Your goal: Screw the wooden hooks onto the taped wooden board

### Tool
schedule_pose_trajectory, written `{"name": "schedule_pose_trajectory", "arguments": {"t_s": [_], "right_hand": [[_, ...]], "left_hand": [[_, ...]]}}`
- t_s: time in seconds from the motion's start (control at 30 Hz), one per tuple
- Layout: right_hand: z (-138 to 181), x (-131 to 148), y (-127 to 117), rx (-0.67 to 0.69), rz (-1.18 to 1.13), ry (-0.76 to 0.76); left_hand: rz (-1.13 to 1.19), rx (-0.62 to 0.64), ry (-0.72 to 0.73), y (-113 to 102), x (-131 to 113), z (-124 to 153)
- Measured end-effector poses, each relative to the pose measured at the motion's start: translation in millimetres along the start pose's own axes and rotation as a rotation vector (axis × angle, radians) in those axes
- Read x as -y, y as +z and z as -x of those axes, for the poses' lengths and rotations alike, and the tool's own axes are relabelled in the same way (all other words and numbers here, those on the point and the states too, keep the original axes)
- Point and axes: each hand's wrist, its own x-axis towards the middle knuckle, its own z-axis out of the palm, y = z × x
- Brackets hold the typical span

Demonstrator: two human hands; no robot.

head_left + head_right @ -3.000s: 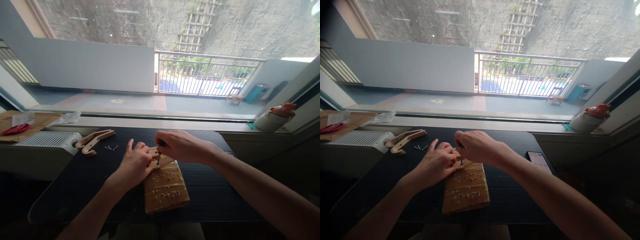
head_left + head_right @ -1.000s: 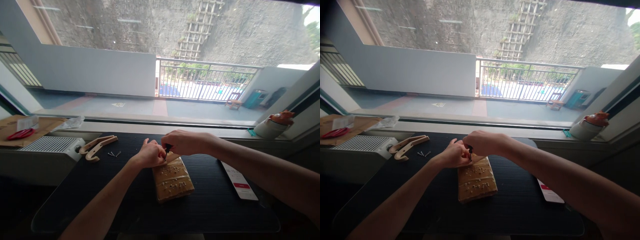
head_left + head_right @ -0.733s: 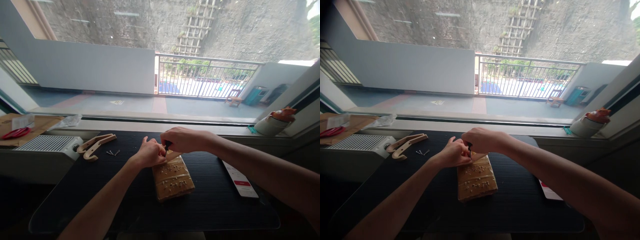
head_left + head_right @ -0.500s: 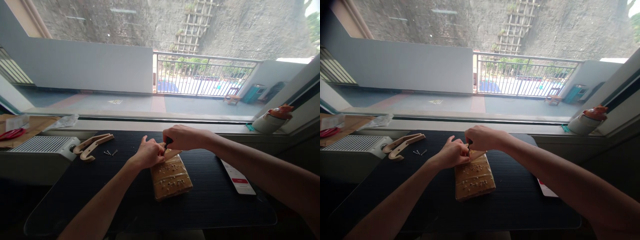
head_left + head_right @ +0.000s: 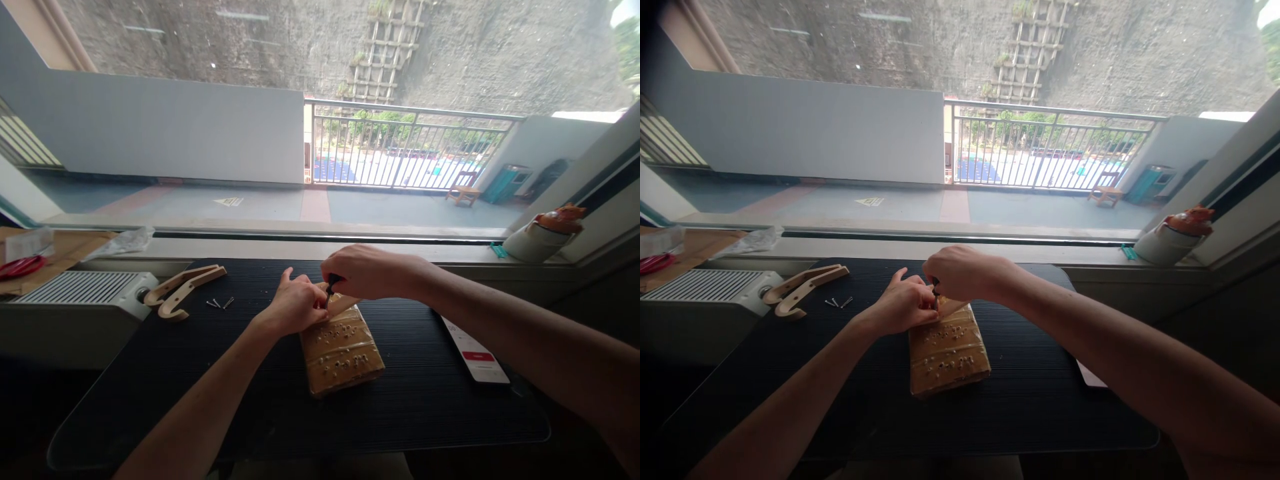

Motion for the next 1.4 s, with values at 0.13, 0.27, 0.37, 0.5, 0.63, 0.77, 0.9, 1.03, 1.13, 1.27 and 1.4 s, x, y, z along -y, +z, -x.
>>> {"name": "schedule_pose_trajectory", "arguments": {"t_s": [0.13,0.27,0.37,0.5,0.63,0.77,0.9,1.03,1.13,1.27,1.4], "right_hand": [[0.4,-1.3,0.9,-0.006,0.008,0.032],[3.4,-3.7,-4.8,-0.031,-0.047,0.002],[4.4,-6.2,-6.9,-0.033,-0.069,-0.033],[3.5,-8.5,-4.5,-0.045,-0.073,-0.035],[2.3,-9.8,-0.8,-0.033,-0.096,-0.016],[2.2,-9.9,-1.8,-0.025,-0.093,0.005],[3.2,-9.1,-7.1,0.018,-0.120,-0.008],[3.3,-10.8,-7.0,0.012,-0.116,-0.002],[3.3,-13.2,-3.6,0.008,-0.118,0.013],[5.0,-13.6,1.0,-0.032,-0.108,0.021],[7.6,-12.1,5.6,-0.049,-0.145,0.026]], "left_hand": [[-0.006,-0.004,0.002,0.0,0.1,0.4],[-0.012,0.003,0.006,-2.7,-1.6,1.2],[-0.014,0.011,0.013,-5.0,-3.0,1.2],[-0.013,0.011,0.015,-5.0,-3.2,0.9],[-0.013,0.004,0.019,-2.7,-2.9,1.4],[-0.014,0.000,0.022,-2.7,-3.4,2.2],[-0.026,-0.005,0.024,-3.1,-3.1,2.4],[-0.032,0.000,0.025,-1.0,-2.0,1.1],[-0.039,0.009,0.025,-0.4,-1.5,0.0],[-0.063,0.007,0.019,-7.5,-1.6,5.4],[-0.098,-0.014,-0.018,-18.2,-2.4,18.3]]}}
